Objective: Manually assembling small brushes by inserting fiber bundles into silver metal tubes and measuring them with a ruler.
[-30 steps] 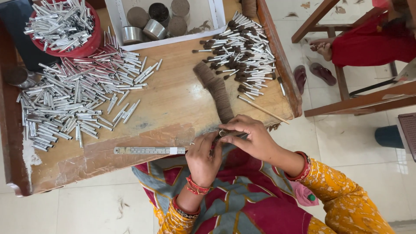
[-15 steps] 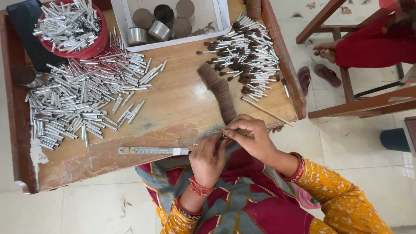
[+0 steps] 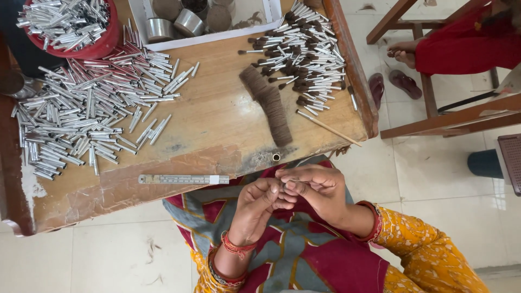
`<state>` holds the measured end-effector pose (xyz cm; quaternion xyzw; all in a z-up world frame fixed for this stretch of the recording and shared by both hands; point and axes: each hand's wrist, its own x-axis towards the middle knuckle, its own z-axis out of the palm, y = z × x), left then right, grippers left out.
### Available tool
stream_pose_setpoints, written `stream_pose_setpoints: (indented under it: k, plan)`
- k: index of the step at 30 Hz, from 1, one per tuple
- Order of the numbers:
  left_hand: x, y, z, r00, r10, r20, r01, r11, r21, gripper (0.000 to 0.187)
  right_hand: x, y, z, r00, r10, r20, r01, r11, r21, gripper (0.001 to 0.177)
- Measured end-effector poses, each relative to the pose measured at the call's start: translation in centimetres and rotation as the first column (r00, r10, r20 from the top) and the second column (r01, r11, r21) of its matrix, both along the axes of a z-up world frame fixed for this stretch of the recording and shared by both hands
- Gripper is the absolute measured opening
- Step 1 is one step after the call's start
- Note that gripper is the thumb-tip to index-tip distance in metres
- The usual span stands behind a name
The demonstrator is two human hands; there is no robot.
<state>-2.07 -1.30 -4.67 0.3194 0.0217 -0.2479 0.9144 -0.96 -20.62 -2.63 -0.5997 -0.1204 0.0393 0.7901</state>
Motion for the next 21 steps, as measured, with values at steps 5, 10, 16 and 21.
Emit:
stream_pose_setpoints:
  k: [5,10,16,21]
  plan:
    - [-0.1,0.1,0.2,0.998,-0.027,-0.056,0.029,0.999,0.034,0.020,-0.3,0.0,0.3,0.998,0.018,0.067,-0.018,1.000,-0.015,0.017]
    - [-0.3,0.0,0.3,0.998,-0.009,-0.056,0.015,0.992,0.122,0.017,-0.2,-0.4,0.6,0.992,0.041,0.120,-0.037,0.999,-0.038,0.017]
    - [0.2,0.7,1.1,0.999,0.029,0.023,-0.034,0.960,0.279,0.015,0.8,-2.7,1.4,0.998,0.064,-0.006,-0.064,0.998,0.000,0.016]
    - [0.4,1.7,1.3,0.992,-0.018,0.127,-0.048,0.867,0.496,0.013,2.6,-2.8,3.4,0.965,0.259,0.043,-0.161,0.714,-0.681,0.028]
